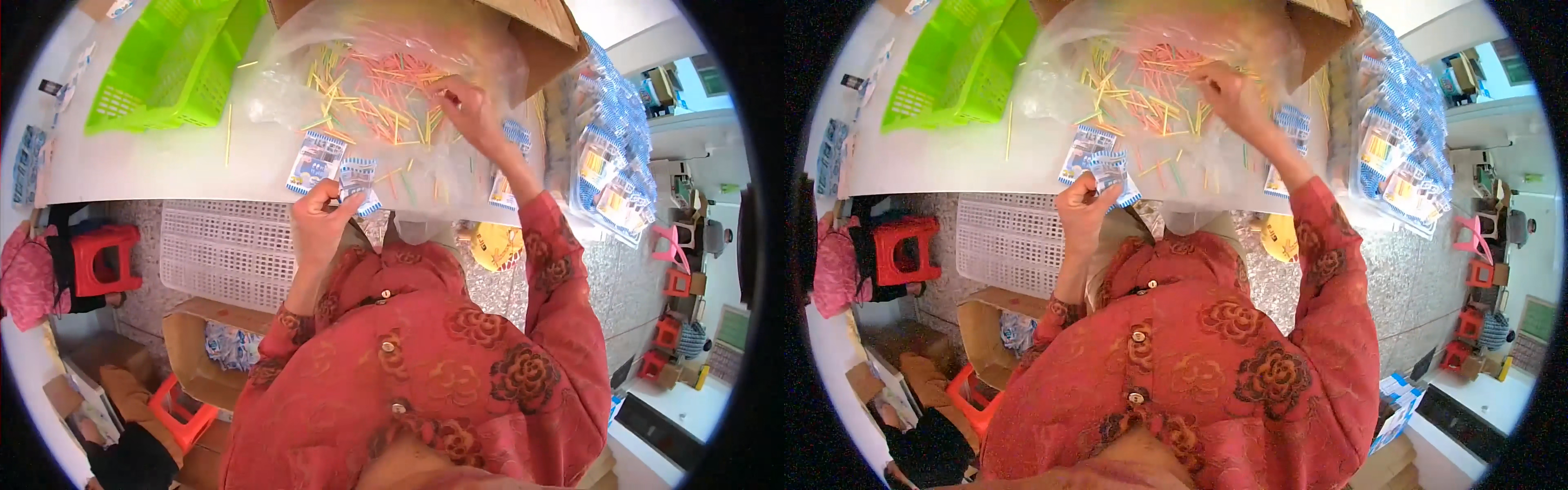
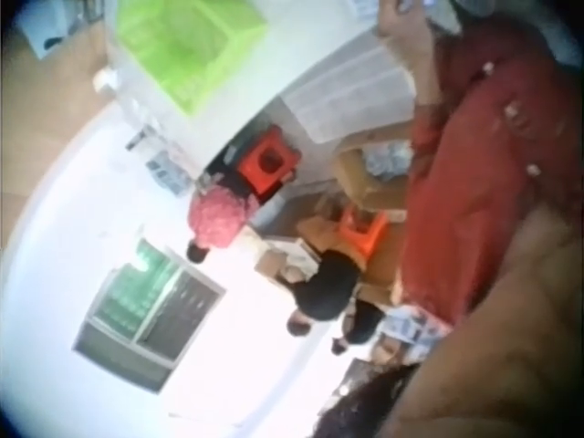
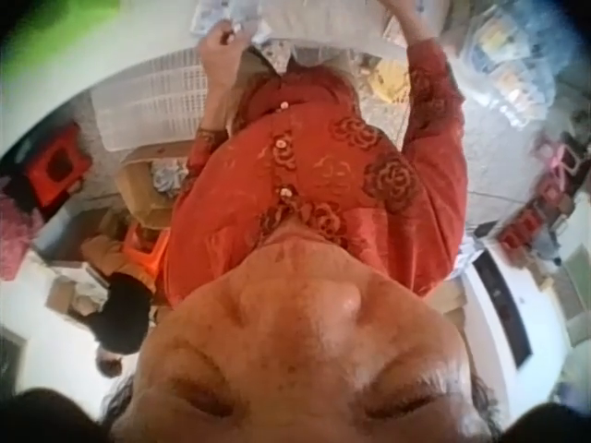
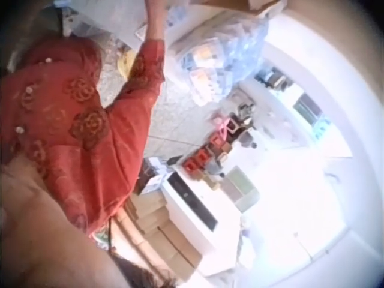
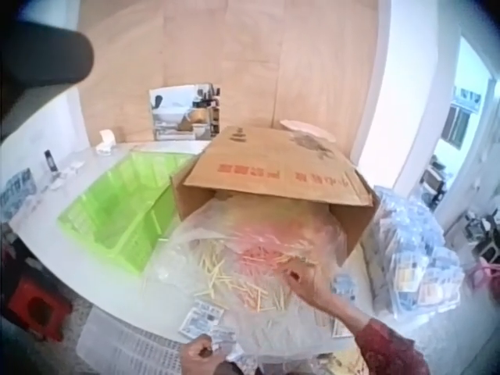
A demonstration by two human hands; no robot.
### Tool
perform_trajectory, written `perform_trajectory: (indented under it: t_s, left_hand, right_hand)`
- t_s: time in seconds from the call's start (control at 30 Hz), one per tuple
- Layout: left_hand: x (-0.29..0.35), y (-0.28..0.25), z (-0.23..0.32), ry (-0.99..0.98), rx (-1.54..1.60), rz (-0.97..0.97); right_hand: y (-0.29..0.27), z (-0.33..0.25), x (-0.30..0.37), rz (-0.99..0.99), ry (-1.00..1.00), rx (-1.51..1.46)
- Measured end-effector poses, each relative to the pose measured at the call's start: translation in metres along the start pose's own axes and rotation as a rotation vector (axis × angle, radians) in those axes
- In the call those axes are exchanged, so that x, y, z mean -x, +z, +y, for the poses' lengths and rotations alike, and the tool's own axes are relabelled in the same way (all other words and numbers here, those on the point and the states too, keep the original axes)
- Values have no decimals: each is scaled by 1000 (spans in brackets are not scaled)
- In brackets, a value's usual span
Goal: Package small plastic sticks into individual plastic bags.
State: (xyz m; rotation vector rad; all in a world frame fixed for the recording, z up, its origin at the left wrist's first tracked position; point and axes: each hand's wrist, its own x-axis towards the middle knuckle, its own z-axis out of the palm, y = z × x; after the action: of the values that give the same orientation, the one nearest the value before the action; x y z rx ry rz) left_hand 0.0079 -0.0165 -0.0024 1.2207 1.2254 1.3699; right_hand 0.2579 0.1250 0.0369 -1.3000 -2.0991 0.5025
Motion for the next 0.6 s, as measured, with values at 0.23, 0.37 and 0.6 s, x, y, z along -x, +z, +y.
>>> perform_trajectory:
  t_s: [0.23,0.37,0.6]
  left_hand:
    - [3,-3,9,-101,142,24]
    - [3,-4,0,-85,124,14]
    - [2,-1,2,-59,86,-16]
  right_hand:
    - [-8,63,-16,-162,-294,453]
    - [-7,57,-22,-353,-299,526]
    - [6,62,-16,-417,-313,540]
